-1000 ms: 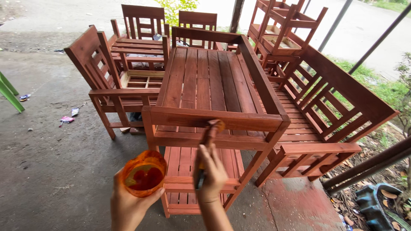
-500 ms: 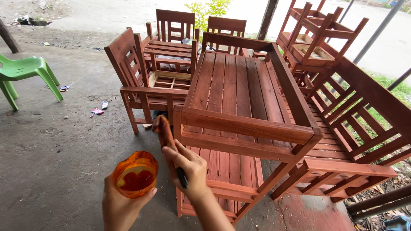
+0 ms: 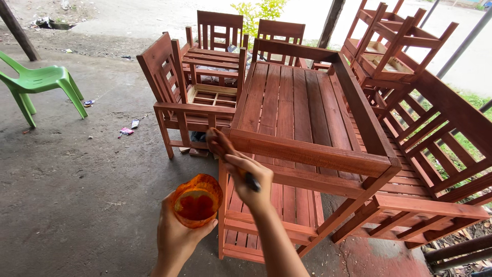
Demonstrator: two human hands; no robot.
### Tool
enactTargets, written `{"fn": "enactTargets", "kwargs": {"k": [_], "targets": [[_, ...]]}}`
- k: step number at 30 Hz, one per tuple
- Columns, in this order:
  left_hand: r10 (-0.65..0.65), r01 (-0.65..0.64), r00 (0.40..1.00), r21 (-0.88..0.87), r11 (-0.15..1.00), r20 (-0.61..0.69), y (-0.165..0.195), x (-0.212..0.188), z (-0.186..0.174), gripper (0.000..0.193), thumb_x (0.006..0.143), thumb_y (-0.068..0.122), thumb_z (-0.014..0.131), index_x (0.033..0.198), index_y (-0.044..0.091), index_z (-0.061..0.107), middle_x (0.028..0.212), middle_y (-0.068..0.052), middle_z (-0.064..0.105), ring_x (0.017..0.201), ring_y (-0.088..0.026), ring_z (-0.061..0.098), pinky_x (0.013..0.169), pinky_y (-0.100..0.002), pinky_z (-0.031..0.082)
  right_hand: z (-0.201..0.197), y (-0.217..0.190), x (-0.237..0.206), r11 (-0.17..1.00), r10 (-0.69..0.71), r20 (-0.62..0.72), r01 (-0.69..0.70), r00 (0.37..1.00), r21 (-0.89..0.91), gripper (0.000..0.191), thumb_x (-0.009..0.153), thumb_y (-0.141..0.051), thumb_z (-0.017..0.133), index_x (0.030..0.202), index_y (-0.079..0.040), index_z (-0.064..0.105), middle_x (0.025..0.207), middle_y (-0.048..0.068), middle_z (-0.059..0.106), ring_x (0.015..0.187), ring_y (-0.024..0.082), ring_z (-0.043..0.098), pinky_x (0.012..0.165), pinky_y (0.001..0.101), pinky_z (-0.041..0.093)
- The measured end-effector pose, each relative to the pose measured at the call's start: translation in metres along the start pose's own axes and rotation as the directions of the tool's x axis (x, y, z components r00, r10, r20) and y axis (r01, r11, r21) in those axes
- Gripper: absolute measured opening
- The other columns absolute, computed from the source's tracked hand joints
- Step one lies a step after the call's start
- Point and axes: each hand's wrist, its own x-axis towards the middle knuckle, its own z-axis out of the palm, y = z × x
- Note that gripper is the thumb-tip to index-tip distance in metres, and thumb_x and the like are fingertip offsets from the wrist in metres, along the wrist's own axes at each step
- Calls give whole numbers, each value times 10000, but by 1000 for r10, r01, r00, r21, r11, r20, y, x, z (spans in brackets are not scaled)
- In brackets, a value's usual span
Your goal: The person applies reddish wood stain to wooden furniture using a cloth, wiping the stain across the slats of a table top and frame, then moves to a chair and wipes stain onto its seat and rails while holding a stained container of stain in the other hand.
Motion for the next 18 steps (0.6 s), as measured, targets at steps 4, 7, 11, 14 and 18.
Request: {"fn": "enactTargets", "kwargs": {"k": [4, 7, 11, 14, 18], "targets": [[6, -6, 1000, 1, 1000, 22, 5, 5, -1, 938, 537, 232, 974, 1290, 42, 448, 1194, -145, 656, 1122, -269, 685, 928, -403, 571, 9, -4, 10, 1000, 14, 32, -15, 999, 26, 194, 888, -37, 780, 1081, -55, 775, 1110, 169, 784, 960, 239, 794, 809, 310, 615], [8, -8, 1000, -52, 999, 15, 5, 8, -1, 924, 552, 235, 962, 1298, 51, 448, 1194, -132, 666, 1119, -252, 699, 931, -388, 588, -19, -5, 10, 999, -43, 36, 43, 998, 5, 204, 879, -28, 785, 1081, -48, 772, 1120, 166, 783, 998, 238, 786, 878, 316, 615], [-20, 21, 1000, -67, 998, 12, 2, 8, 0, 916, 553, 240, 960, 1292, 61, 449, 1200, -123, 668, 1118, -252, 706, 927, -383, 596, -48, 0, 9, 999, 17, -22, -17, 1000, 34, 192, 891, -5, 782, 1081, -10, 756, 1091, 170, 790, 978, 205, 781, 867, 292, 612], [-17, 17, 1000, -38, 999, -3, -2, 9, 2, 932, 544, 240, 972, 1292, 61, 444, 1206, -135, 649, 1128, -271, 690, 932, -394, 584, -50, 4, 7, 998, 54, 36, -55, 998, 25, 191, 883, 8, 775, 1073, 3, 764, 1055, 174, 798, 945, 187, 782, 835, 285, 605], [-32, 31, 999, -31, 999, -20, -7, 13, 2, 930, 548, 258, 971, 1294, 76, 445, 1214, -120, 654, 1137, -262, 692, 934, -391, 592, -46, 11, -1, 999, -42, 20, 42, 999, -11, 199, 893, 8, 762, 1089, -21, 753, 1137, 188, 773, 1029, 217, 777, 867, 293, 620]]}}
